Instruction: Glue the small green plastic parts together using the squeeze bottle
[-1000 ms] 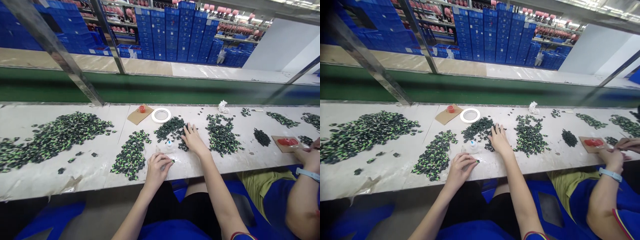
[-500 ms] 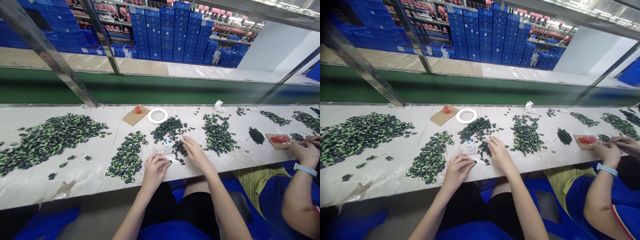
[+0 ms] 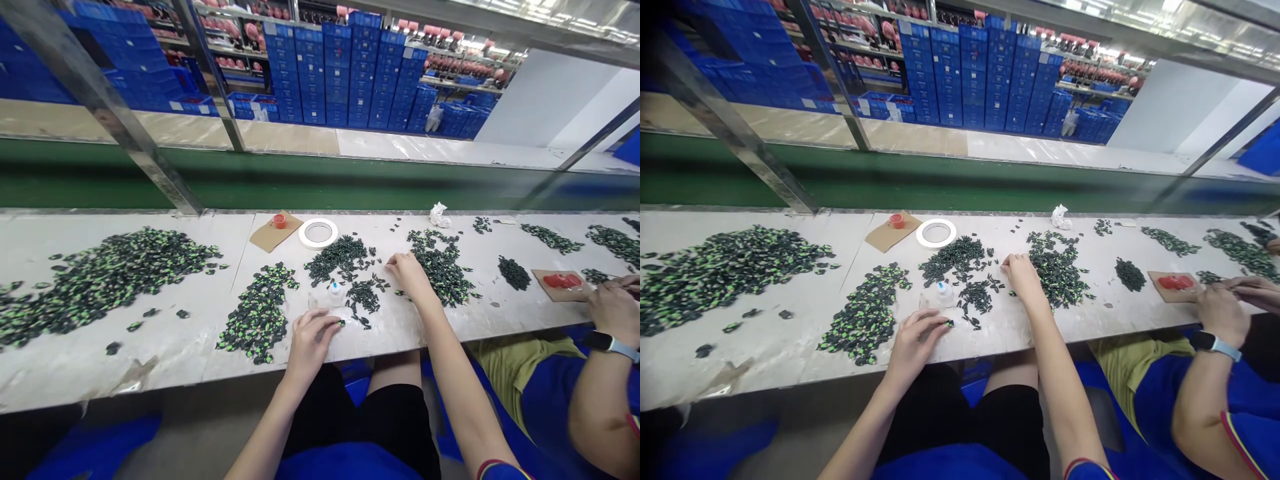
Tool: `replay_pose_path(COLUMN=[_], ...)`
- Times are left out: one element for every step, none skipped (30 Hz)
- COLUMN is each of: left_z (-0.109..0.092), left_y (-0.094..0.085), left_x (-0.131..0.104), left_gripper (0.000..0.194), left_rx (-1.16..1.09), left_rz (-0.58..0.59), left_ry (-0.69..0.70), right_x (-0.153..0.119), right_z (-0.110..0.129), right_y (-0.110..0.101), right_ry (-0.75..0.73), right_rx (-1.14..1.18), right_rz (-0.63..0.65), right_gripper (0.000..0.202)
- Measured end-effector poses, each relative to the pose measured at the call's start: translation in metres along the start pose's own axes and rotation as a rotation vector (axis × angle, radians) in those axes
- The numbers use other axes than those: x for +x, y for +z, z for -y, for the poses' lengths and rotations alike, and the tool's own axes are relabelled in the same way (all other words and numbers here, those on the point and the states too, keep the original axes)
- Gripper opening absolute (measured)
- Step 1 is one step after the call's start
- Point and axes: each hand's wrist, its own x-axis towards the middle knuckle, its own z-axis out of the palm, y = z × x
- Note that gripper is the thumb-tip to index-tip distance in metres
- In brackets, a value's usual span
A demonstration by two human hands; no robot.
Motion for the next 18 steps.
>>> replay_pose_path(left_z=[-0.001, -0.001, -0.002, -0.002, -0.003, -0.003, -0.005, -0.006, -0.008, -0.011, -0.014, -0.018, -0.022, -0.026, -0.030, -0.034, -0.038, -0.040], left_y=[-0.001, -0.002, -0.002, -0.002, -0.002, -0.002, -0.002, -0.002, -0.002, -0.002, -0.003, -0.003, -0.004, -0.005, -0.006, -0.007, -0.008, -0.009], left_x=[0.000, 0.000, 0.000, 0.000, 0.000, 0.000, 0.000, 0.000, 0.000, 0.000, 0.000, 0.000, 0.001, 0.001, 0.002, 0.003, 0.004, 0.005], left_gripper=[0.012, 0.012, 0.012, 0.013, 0.013, 0.013, 0.012, 0.012, 0.013, 0.013, 0.013, 0.013, 0.014, 0.014, 0.014, 0.014, 0.015, 0.015], left_rx=[-0.017, -0.037, -0.059, -0.080, -0.099, -0.117, -0.135, -0.155, -0.181, -0.210, -0.239, -0.266, -0.284, -0.294, -0.297, -0.295, -0.291, -0.285], left_rz=[-0.002, -0.007, -0.013, -0.019, -0.025, -0.030, -0.036, -0.041, -0.044, -0.046, -0.047, -0.045, -0.045, -0.046, -0.048, -0.047, -0.046, -0.044], left_ry=[-0.010, -0.017, -0.022, -0.026, -0.030, -0.035, -0.041, -0.048, -0.056, -0.066, -0.075, -0.084, -0.090, -0.090, -0.084, -0.073, -0.056, -0.035], right_x=[-0.008, -0.016, -0.025, -0.033, -0.040, -0.047, -0.054, -0.060, -0.065, -0.071, -0.076, -0.081, -0.086, -0.091, -0.096, -0.100, -0.104, -0.107], right_z=[0.003, 0.007, 0.010, 0.014, 0.018, 0.022, 0.026, 0.031, 0.035, 0.039, 0.044, 0.049, 0.055, 0.060, 0.066, 0.071, 0.077, 0.081], right_y=[-0.003, -0.006, -0.009, -0.010, -0.011, -0.011, -0.010, -0.009, -0.007, -0.005, -0.002, 0.000, 0.002, 0.004, 0.005, 0.007, 0.008, 0.008], right_ry=[-0.006, -0.011, -0.014, -0.011, 0.002, 0.019, 0.045, 0.077, 0.110, 0.142, 0.167, 0.186, 0.202, 0.218, 0.239, 0.265, 0.291, 0.314], right_rx=[0.024, 0.056, 0.101, 0.174, 0.301, 0.432, 0.562, 0.680, 0.776, 0.860, 0.938, 1.008, 1.067, 1.117, 1.155, 1.182, 1.200, 1.213], right_rz=[-0.005, -0.010, -0.016, -0.029, -0.053, -0.069, -0.084, -0.091, -0.091, -0.092, -0.095, -0.100, -0.104, -0.103, -0.098, -0.088, -0.076, -0.069], right_gripper=[0.009, 0.009, 0.008, 0.007, 0.007, 0.009, 0.011, 0.012, 0.013, 0.013, 0.013, 0.014, 0.014, 0.014, 0.013, 0.013, 0.013, 0.013])
